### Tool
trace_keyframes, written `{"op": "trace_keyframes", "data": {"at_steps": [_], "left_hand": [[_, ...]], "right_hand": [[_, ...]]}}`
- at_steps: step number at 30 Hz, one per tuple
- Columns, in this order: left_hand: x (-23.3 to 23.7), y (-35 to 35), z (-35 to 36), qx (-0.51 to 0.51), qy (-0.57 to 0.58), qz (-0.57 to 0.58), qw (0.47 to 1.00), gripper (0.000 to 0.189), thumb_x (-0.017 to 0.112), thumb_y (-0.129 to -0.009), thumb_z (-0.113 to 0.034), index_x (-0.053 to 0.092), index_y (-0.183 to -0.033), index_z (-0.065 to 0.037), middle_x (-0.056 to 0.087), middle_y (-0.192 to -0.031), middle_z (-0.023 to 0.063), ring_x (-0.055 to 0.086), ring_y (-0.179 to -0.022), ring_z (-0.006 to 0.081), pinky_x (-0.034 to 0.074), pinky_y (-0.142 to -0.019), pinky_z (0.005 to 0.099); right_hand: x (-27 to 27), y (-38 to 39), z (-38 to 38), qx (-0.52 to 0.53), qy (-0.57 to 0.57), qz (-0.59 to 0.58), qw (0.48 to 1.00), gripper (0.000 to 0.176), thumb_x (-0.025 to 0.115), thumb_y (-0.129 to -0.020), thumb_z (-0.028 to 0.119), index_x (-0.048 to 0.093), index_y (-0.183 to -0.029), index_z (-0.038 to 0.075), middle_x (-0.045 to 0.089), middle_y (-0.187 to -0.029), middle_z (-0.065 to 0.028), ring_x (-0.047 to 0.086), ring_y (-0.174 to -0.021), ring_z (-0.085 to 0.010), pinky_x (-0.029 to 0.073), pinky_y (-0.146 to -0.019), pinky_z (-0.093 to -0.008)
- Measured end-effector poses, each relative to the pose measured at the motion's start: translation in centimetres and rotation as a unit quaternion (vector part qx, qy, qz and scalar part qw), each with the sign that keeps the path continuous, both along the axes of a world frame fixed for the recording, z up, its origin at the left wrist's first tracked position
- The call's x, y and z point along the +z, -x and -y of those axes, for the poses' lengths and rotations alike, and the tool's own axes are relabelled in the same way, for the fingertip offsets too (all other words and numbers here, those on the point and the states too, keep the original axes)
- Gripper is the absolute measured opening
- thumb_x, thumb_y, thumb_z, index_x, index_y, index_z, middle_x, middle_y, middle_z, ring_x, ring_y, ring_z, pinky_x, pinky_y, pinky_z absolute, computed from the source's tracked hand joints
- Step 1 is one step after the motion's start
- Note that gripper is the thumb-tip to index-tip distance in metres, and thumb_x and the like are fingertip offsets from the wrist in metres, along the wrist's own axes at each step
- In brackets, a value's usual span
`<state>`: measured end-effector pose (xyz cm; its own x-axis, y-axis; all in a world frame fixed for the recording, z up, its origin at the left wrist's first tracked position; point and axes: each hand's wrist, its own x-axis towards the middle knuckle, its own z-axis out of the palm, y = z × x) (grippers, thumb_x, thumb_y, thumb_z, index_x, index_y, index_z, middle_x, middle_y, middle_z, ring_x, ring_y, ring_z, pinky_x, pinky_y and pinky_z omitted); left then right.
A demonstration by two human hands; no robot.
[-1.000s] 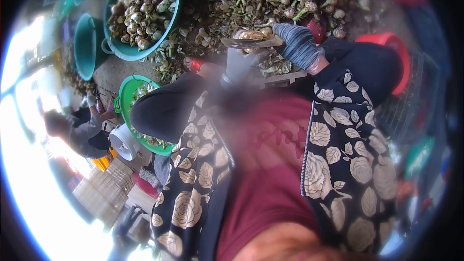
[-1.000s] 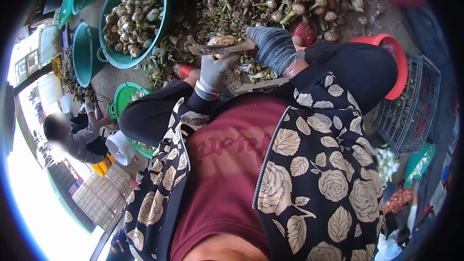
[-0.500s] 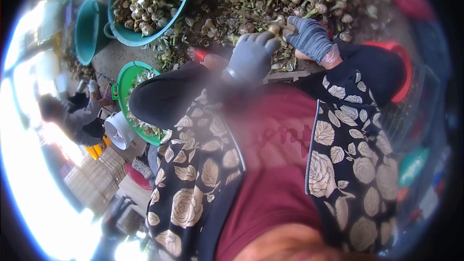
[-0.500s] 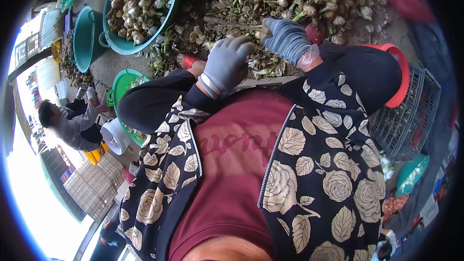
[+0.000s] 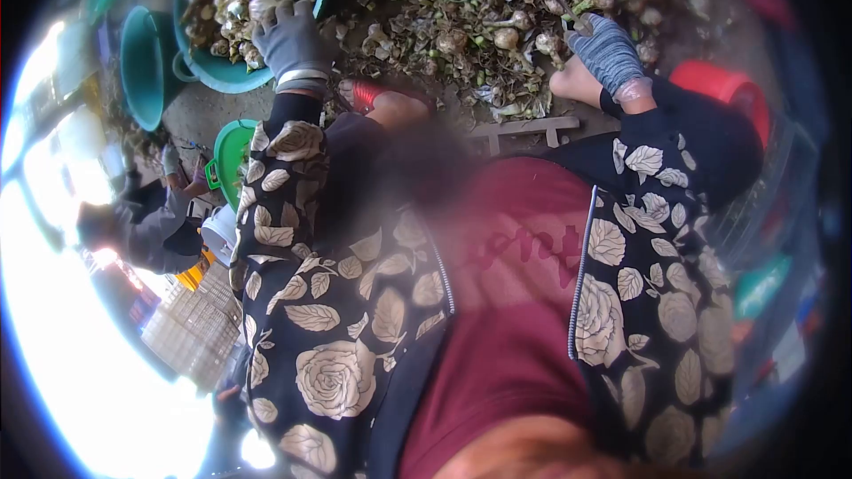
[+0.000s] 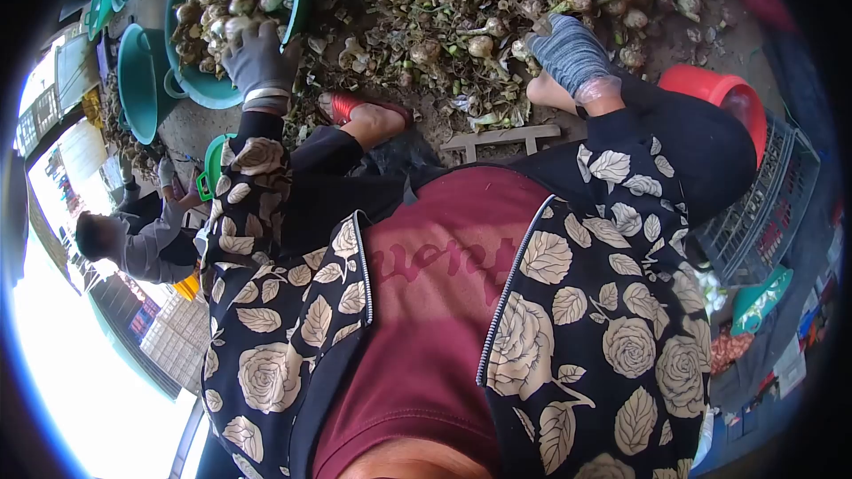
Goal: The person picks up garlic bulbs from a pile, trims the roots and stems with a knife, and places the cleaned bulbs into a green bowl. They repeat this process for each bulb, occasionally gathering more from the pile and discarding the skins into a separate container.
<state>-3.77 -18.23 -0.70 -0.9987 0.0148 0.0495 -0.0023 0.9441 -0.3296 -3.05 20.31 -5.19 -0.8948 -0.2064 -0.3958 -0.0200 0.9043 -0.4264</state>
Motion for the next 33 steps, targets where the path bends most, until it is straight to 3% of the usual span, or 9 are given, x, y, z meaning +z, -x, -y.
{"op": "trace_keyframes", "data": {"at_steps": [3, 7, 12, 15, 17, 18, 23, 28, 33], "left_hand": [[-7.0, -0.1, -2.7, 0.109, -0.211, 0.245, 0.940, 0.047, 0.063, -0.073, -0.049, 0.061, -0.100, -0.010, 0.063, -0.099, 0.0151, 0.058, -0.099, 0.0326, 0.042, -0.088, 0.0396], [-20.0, -3.0, -9.5, 0.256, -0.399, 0.425, 0.771, 0.072, 0.064, -0.069, -0.054, 0.052, -0.112, 0.003, 0.060, -0.103, 0.0255, 0.058, -0.100, 0.0362, 0.046, -0.084, 0.0387], [-24.6, -4.2, -15.2, 0.457, -0.539, 0.153, 0.691, 0.091, 0.077, -0.058, -0.038, 0.033, -0.123, 0.007, 0.061, -0.095, 0.0230, 0.060, -0.091, 0.0339, 0.047, -0.082, 0.0374], [-26.1, -3.6, -13.5, 0.343, -0.754, 0.085, 0.553, 0.083, 0.077, -0.059, -0.015, 0.031, -0.125, 0.002, 0.057, -0.098, 0.0184, 0.060, -0.083, 0.0276, 0.049, -0.076, 0.0337], [-17.8, -2.9, -13.4, 0.240, -0.850, 0.155, 0.442, 0.079, 0.075, -0.062, -0.009, 0.030, -0.127, 0.000, 0.055, -0.102, 0.0193, 0.060, -0.084, 0.0247, 0.049, -0.074, 0.0310], [-15.1, -3.0, -13.2, 0.220, -0.856, 0.227, 0.410, 0.077, 0.072, -0.065, -0.003, 0.028, -0.128, -0.002, 0.054, -0.103, 0.0165, 0.057, -0.091, 0.0200, 0.049, -0.075, 0.0281], [-5.8, -5.1, -15.3, 0.039, -0.854, 0.215, 0.473, 0.054, 0.074, -0.071, -0.039, 0.056, -0.107, -0.002, 0.059, -0.088, 0.0021, 0.053, -0.085, 0.0118, 0.044, -0.075, 0.0265], [-2.6, -6.4, -15.6, 0.106, -0.878, 0.237, 0.403, 0.047, 0.077, -0.070, -0.017, 0.053, -0.107, -0.002, 0.060, -0.098, 0.0040, 0.055, -0.089, 0.0123, 0.046, -0.077, 0.0270], [-1.0, -6.4, -16.8, 0.044, -0.854, 0.146, 0.497, 0.041, 0.074, -0.069, -0.011, 0.055, -0.104, -0.001, 0.062, -0.089, 0.0039, 0.056, -0.082, 0.0100, 0.047, -0.069, 0.0239]], "right_hand": [[2.3, -0.1, 0.7, 0.230, -0.069, -0.088, 0.967, 0.049, 0.064, -0.054, 0.025, 0.063, -0.100, 0.006, 0.057, -0.100, -0.0177, 0.056, -0.092, -0.0322, 0.047, -0.082, -0.0379], [1.7, 0.9, 1.8, 0.068, 0.023, 0.043, 0.997, 0.044, 0.062, -0.059, 0.021, 0.063, -0.100, 0.006, 0.057, -0.101, -0.0184, 0.057, -0.091, -0.0326, 0.047, -0.081, -0.0384], [2.0, 1.2, 3.2, -0.049, 0.017, 0.159, 0.986, 0.034, 0.060, -0.079, 0.024, 0.058, -0.099, -0.003, 0.058, -0.105, -0.0154, 0.056, -0.098, -0.0258, 0.045, -0.085, -0.0320], [-1.3, 0.5, 1.5, 0.417, -0.141, -0.076, 0.895, 0.032, 0.061, -0.077, 0.021, 0.057, -0.095, -0.005, 0.058, -0.104, -0.0148, 0.056, -0.098, -0.0242, 0.045, -0.085, -0.0315], [-0.5, 0.1, 2.4, -0.046, 0.185, 0.115, 0.975, 0.025, 0.063, -0.073, 0.020, 0.057, -0.089, 0.002, 0.060, -0.088, -0.0157, 0.059, -0.083, -0.0289, 0.048, -0.074, -0.0373], [0.3, 0.1, 2.6, 0.009, 0.141, 0.062, 0.988, 0.023, 0.063, -0.073, 0.020, 0.057, -0.088, 0.004, 0.060, -0.083, -0.0153, 0.059, -0.079, -0.0304, 0.048, -0.071, -0.0391], [4.1, -0.2, 4.2, 0.164, 0.058, -0.111, 0.978, 0.021, 0.063, -0.072, 0.021, 0.056, -0.086, 0.007, 0.059, -0.074, -0.0141, 0.060, -0.072, -0.0328, 0.048, -0.064, -0.0421], [4.7, -0.9, 4.4, 0.173, 0.055, -0.120, 0.976, 0.024, 0.065, -0.068, 0.018, 0.057, -0.088, 0.007, 0.061, -0.079, -0.0131, 0.061, -0.076, -0.0314, 0.049, -0.066, -0.0413], [3.3, -1.7, 4.0, 0.138, 0.131, -0.170, 0.967, 0.031, 0.066, -0.065, 0.012, 0.059, -0.094, 0.005, 0.061, -0.080, -0.0158, 0.060, -0.076, -0.0331, 0.049, -0.065, -0.0400]]}}
